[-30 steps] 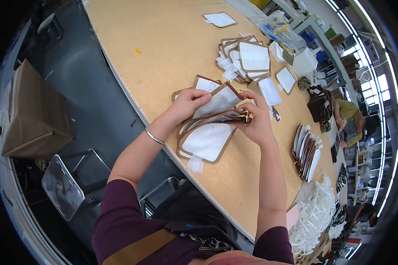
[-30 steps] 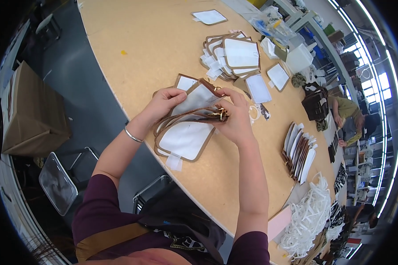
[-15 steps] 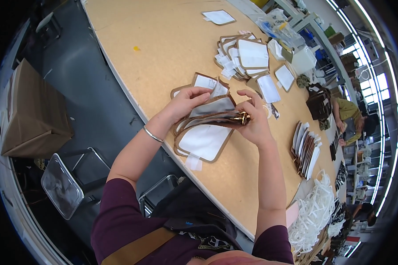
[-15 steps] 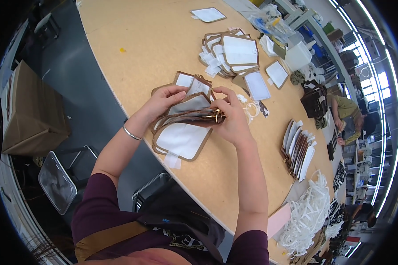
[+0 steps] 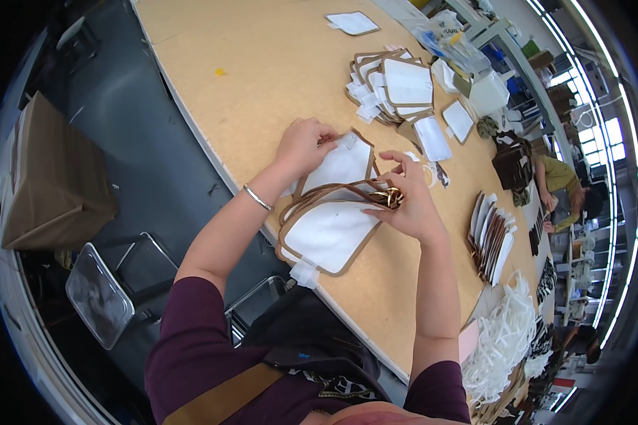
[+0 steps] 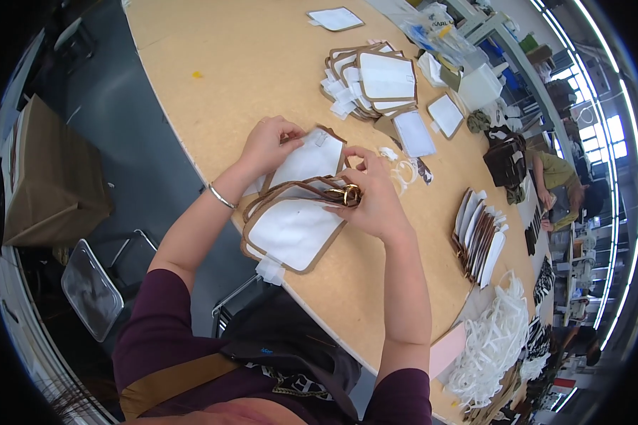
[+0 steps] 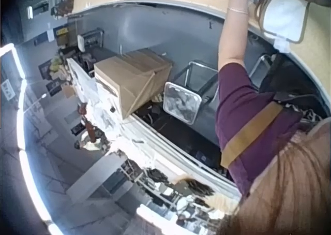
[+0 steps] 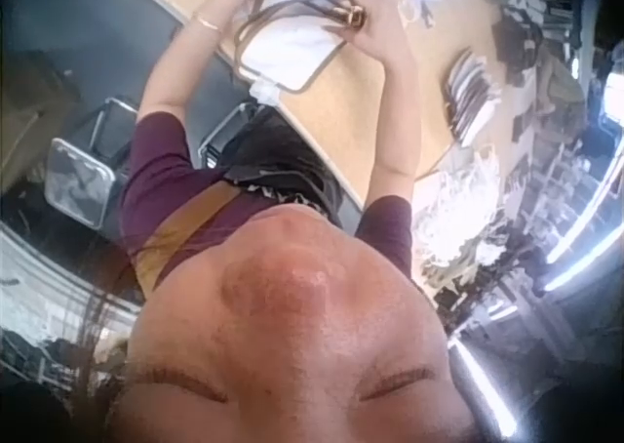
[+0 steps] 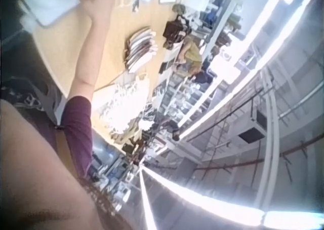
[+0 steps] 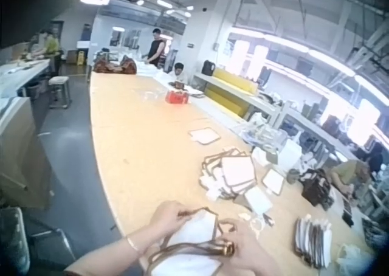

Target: Assembling leather wallet components by applying adhesive and folding edges.

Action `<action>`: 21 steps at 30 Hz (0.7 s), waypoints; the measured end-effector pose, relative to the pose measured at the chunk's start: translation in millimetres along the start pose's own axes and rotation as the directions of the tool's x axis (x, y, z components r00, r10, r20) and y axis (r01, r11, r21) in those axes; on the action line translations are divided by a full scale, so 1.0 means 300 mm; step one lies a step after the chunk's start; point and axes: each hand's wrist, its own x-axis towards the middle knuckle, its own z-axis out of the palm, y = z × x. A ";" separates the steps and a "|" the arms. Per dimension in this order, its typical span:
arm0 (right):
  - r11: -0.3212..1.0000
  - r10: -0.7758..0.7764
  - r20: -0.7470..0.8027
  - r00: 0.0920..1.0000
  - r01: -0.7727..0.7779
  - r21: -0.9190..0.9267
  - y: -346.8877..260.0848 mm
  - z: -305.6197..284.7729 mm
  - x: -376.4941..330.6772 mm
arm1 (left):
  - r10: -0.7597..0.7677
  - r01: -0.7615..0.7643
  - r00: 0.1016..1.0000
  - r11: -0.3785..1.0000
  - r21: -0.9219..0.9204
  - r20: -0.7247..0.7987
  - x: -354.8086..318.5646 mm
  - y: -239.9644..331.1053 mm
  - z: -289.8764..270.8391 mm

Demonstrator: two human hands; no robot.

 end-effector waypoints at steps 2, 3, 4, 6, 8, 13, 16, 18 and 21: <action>0.998 -0.049 -0.087 0.995 0.046 -0.036 0.015 0.007 -0.009 | 0.361 -0.302 0.926 0.884 -0.358 0.109 -0.028 -0.005 0.009; 0.995 -0.078 -0.078 0.994 0.073 -0.064 0.027 0.007 -0.008 | 0.366 -0.305 0.924 0.879 -0.366 0.110 -0.037 0.012 -0.010; 0.992 -0.103 -0.081 0.991 0.096 -0.078 0.049 -0.008 -0.024 | 0.384 -0.224 0.875 0.861 -0.457 0.296 -0.046 0.067 -0.037; 0.999 -0.049 -0.008 0.999 0.048 -0.009 0.069 -0.019 -0.034 | 0.481 -0.309 0.816 0.832 -0.462 0.321 -0.038 0.075 -0.050; 0.998 -0.010 0.078 0.997 0.006 0.055 0.051 -0.011 -0.037 | 0.281 -0.276 0.937 0.960 -0.050 0.210 -0.045 0.034 -0.031; 0.911 0.307 0.135 0.942 -0.332 0.246 0.030 -0.048 -0.071 | 0.042 -0.098 0.948 0.982 0.162 0.316 -0.070 0.061 -0.047; 0.846 0.381 0.127 0.916 -0.401 0.352 0.155 -0.017 -0.089 | -0.006 0.161 0.743 0.972 -0.170 0.669 -0.075 0.100 -0.054; 0.638 0.576 0.266 0.773 -0.629 0.445 0.151 -0.031 -0.074 | 0.128 0.066 0.780 0.956 -0.284 0.613 -0.124 0.108 -0.030; 0.443 0.665 0.335 0.667 -0.714 0.543 0.231 0.060 -0.100 | 0.290 -0.149 0.791 0.946 -0.289 0.539 -0.120 0.065 -0.011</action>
